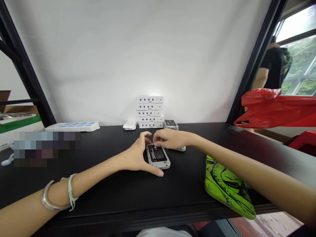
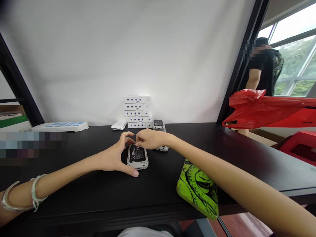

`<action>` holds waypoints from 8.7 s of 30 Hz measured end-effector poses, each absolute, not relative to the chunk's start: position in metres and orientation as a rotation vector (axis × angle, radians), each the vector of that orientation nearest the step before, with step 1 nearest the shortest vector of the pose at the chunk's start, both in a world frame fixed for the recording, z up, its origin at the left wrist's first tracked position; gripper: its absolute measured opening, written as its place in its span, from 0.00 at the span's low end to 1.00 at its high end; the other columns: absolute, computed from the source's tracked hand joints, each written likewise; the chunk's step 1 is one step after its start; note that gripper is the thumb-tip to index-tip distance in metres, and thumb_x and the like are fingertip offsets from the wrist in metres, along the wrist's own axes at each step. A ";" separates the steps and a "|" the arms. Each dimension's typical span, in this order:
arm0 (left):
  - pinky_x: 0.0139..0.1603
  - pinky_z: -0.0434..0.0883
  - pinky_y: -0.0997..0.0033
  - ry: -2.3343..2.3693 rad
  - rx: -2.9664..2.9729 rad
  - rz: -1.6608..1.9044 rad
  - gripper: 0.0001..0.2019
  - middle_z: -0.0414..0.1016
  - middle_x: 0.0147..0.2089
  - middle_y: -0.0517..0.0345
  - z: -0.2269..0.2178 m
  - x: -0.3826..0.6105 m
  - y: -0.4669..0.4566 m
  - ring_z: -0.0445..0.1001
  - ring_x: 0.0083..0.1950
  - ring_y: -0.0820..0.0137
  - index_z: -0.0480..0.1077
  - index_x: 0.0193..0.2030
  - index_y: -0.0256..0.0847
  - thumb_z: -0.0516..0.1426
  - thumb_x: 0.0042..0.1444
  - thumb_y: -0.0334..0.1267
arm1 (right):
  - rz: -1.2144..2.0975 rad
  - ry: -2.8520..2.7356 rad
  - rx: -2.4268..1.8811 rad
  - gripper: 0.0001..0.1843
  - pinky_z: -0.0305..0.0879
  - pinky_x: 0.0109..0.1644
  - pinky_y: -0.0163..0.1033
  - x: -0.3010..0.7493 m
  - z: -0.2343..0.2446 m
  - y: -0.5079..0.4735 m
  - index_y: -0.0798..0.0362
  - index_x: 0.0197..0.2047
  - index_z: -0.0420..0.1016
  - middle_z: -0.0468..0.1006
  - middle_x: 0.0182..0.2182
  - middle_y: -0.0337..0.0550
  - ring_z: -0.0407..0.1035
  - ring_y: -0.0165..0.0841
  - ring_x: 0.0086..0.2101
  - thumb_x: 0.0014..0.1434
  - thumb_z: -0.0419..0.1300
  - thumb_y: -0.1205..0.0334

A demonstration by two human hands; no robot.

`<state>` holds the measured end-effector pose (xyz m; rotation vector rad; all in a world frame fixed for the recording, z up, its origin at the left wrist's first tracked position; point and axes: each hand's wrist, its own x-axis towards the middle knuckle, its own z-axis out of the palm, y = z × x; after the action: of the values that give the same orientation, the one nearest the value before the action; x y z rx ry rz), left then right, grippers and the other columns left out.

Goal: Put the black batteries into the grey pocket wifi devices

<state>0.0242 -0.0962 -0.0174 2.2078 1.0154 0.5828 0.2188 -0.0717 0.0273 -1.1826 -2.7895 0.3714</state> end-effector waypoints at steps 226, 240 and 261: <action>0.60 0.58 0.48 1.038 2.464 0.867 0.44 0.56 0.59 0.46 -0.011 0.022 -0.058 0.56 0.63 0.55 0.43 0.58 0.49 0.64 0.41 0.54 | -0.382 -2.740 -1.333 0.18 0.49 0.51 0.56 0.248 0.015 0.017 0.52 0.35 0.79 0.72 0.38 0.52 0.55 0.51 0.48 0.52 0.60 0.45; 0.58 0.61 0.50 1.221 2.574 0.828 0.33 0.55 0.63 0.45 -0.018 0.020 -0.006 0.58 0.62 0.53 0.47 0.59 0.47 0.55 0.52 0.57 | 0.349 -2.460 -1.456 0.54 0.50 0.62 0.47 0.312 0.024 0.027 0.51 0.66 0.47 0.51 0.65 0.50 0.50 0.46 0.61 0.42 0.64 0.39; 0.52 0.67 0.47 1.060 2.385 0.697 0.48 0.62 0.57 0.45 -0.020 0.019 -0.083 0.64 0.57 0.50 0.46 0.60 0.50 0.67 0.35 0.56 | 0.477 -2.763 -1.149 0.42 0.64 0.43 0.41 0.238 0.023 -0.072 0.48 0.47 0.60 0.68 0.47 0.43 0.65 0.42 0.44 0.32 0.68 0.39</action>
<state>0.0188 -0.0832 -0.0200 2.3848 1.0598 0.6972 0.2385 -0.0721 0.0227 -1.1488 -2.7635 0.4771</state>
